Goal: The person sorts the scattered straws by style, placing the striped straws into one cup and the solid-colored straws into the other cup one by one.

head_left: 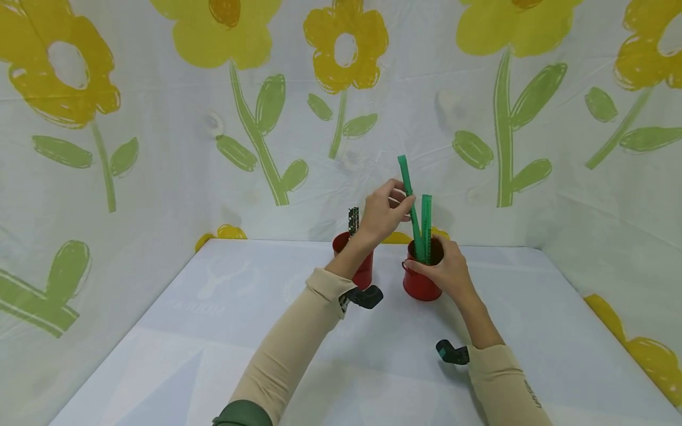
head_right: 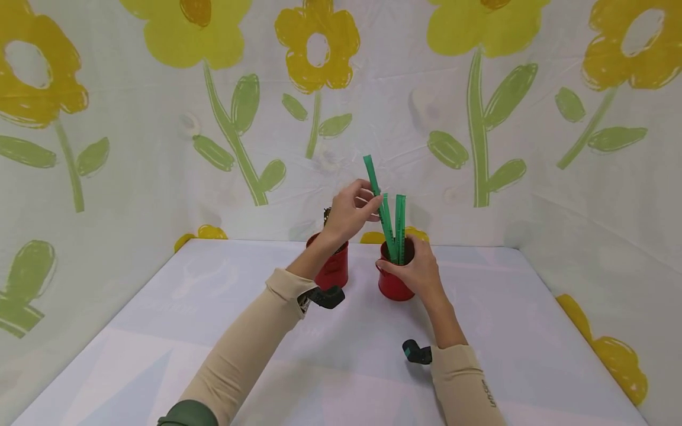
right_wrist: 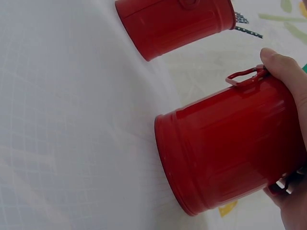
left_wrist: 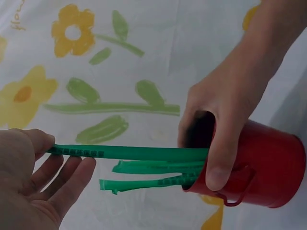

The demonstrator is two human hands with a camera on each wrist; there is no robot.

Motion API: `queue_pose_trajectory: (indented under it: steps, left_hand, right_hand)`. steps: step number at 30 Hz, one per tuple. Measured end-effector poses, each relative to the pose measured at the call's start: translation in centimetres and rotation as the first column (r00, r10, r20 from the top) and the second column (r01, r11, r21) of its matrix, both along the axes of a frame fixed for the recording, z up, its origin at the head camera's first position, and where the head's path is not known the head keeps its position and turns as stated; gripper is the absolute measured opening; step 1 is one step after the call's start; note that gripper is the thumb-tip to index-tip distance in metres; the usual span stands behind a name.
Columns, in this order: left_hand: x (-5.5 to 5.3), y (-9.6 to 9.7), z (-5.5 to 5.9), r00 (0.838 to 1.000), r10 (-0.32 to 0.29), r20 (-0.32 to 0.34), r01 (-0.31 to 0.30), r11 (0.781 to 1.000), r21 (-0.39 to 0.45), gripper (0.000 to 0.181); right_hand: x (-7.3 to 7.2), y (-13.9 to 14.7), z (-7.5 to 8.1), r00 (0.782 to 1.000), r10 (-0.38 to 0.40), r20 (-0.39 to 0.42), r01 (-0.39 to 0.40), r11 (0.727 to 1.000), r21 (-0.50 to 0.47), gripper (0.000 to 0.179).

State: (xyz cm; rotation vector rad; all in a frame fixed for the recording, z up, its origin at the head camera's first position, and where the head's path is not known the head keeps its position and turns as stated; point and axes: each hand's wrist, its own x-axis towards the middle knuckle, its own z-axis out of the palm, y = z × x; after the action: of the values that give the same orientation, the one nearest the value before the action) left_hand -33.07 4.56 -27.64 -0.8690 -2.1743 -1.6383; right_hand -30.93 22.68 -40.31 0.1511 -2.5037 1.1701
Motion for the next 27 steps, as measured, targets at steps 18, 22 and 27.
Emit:
queue_pose_trajectory:
  steps: [18, 22, 27]
  left_hand:
    - [0.1, 1.1, -1.9, 0.999, -0.016, 0.042, 0.026, 0.972, -0.235, 0.028]
    - [0.1, 1.4, -2.1, 0.999, -0.019, 0.043, 0.029, 0.963, -0.266, 0.028]
    - [0.1, 1.3, -2.4, 0.997, -0.029, 0.072, 0.05, 0.95, -0.307, 0.032]
  right_hand:
    - [0.2, 0.0, 0.2, 0.999, 0.019, -0.029, -0.019, 1.0, 0.005, 0.089]
    - [0.2, 0.0, 0.2, 1.0, 0.021, -0.023, -0.021, 1.0, 0.005, 0.09]
    - [0.2, 0.0, 0.1, 1.0, 0.011, -0.013, -0.011, 1.0, 0.01, 0.091]
